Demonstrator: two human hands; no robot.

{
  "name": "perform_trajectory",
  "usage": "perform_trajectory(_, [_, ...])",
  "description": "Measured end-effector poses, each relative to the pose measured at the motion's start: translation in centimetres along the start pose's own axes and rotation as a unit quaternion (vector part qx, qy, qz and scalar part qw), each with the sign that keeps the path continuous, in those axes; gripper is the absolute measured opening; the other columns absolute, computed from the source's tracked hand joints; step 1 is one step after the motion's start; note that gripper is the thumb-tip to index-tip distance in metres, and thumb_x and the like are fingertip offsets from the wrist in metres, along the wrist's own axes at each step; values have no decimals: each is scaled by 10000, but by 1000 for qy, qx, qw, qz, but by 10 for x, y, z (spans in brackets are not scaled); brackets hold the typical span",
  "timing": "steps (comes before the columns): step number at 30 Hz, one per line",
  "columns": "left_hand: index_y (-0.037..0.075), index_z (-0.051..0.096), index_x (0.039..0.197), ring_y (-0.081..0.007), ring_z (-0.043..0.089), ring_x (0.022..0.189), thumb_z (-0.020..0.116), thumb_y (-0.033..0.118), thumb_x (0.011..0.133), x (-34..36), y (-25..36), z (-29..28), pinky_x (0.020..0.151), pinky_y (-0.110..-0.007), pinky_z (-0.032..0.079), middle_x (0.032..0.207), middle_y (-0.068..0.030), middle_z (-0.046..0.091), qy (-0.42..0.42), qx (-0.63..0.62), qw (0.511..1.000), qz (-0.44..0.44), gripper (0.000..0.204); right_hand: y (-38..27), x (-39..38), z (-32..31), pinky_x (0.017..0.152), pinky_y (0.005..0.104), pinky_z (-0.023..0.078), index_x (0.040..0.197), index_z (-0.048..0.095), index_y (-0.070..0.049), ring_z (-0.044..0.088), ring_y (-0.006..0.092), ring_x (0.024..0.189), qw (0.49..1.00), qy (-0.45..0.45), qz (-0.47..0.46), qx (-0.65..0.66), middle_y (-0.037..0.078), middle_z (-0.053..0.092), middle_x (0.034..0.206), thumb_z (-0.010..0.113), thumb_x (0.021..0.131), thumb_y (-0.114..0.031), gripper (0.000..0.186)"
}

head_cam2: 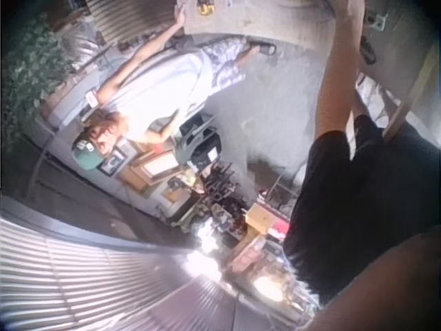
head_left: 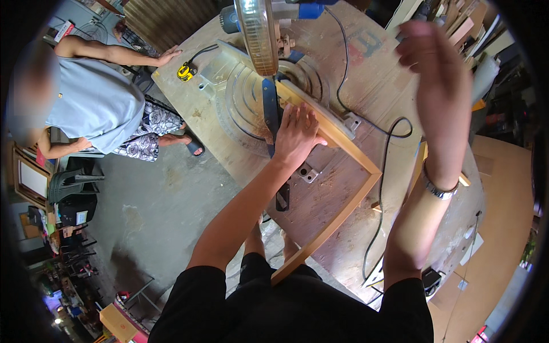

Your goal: The person uses a miter saw to cut a wooden frame piece, aligns it, and makes a cut. They then inspect the cut piece and repeat the process with another frame piece, checking alignment and fit between cuts.

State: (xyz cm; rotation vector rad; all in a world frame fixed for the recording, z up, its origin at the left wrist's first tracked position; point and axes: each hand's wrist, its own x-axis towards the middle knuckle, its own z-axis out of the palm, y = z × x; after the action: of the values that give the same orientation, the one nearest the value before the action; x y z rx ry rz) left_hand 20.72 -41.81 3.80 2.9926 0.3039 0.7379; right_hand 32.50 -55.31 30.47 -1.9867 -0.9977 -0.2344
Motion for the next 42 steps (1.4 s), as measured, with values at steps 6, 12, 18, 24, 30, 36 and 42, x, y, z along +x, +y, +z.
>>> perform_trajectory(6, [36,578,1296,-375,575,1143,880,455,600,-3,0,5,1060,-474,496,1390,-188,585,65,-58,996,-11,867,68,-94,104,889,408,515,1376,516,-110,593,268,1132,919,-197,-75,-332,96,579,1206,804,799,-288,669])
perform_trajectory(12, [72,590,1319,-290,596,1086,881,412,615,-5,-1,0,922,-355,569,1411,-110,585,22,-87,995,-44,834,117,-125,127,882,438,535,1457,505,-179,587,302,1174,950,-214,-40,-224,96,577,1270,834,751,-248,782])
perform_trajectory(18, [83,633,1285,-270,600,1095,844,396,703,-5,-10,-1,908,-335,569,1420,-111,585,10,-111,993,-26,694,125,-142,127,893,454,555,1415,578,-221,596,309,1144,946,-199,-93,-238,112,552,1333,826,760,-209,701])
perform_trajectory(24, [29,612,1258,-236,699,962,785,356,877,-5,-2,-24,781,-316,601,1214,-182,678,86,-143,982,-89,531,125,-144,129,894,460,548,1398,588,-211,577,311,1151,954,-197,-55,-219,105,533,1322,769,811,-164,616])
perform_trajectory(30, [-13,530,1188,-261,694,536,565,295,1048,17,33,-30,455,-357,580,828,-174,680,-160,-596,546,-566,340,120,-139,129,947,441,502,1367,605,-215,580,295,1153,940,-207,-63,-263,93,542,1296,769,800,-158,593])
perform_trajectory(36, [-42,536,1189,-319,750,721,452,474,1070,23,25,-23,595,-413,628,859,-217,697,-184,-581,562,-560,536,123,-140,129,949,437,489,1338,625,-219,592,268,1143,950,-190,-61,-242,80,566,1301,782,767,-149,597])
perform_trajectory(42, [-38,623,1128,-328,756,780,440,506,1067,22,19,-23,735,-467,623,948,-231,718,-235,-573,586,-523,577,122,-142,131,956,431,482,1331,631,-219,588,266,1152,951,-189,-57,-239,72,568,1318,780,776,-139,581])
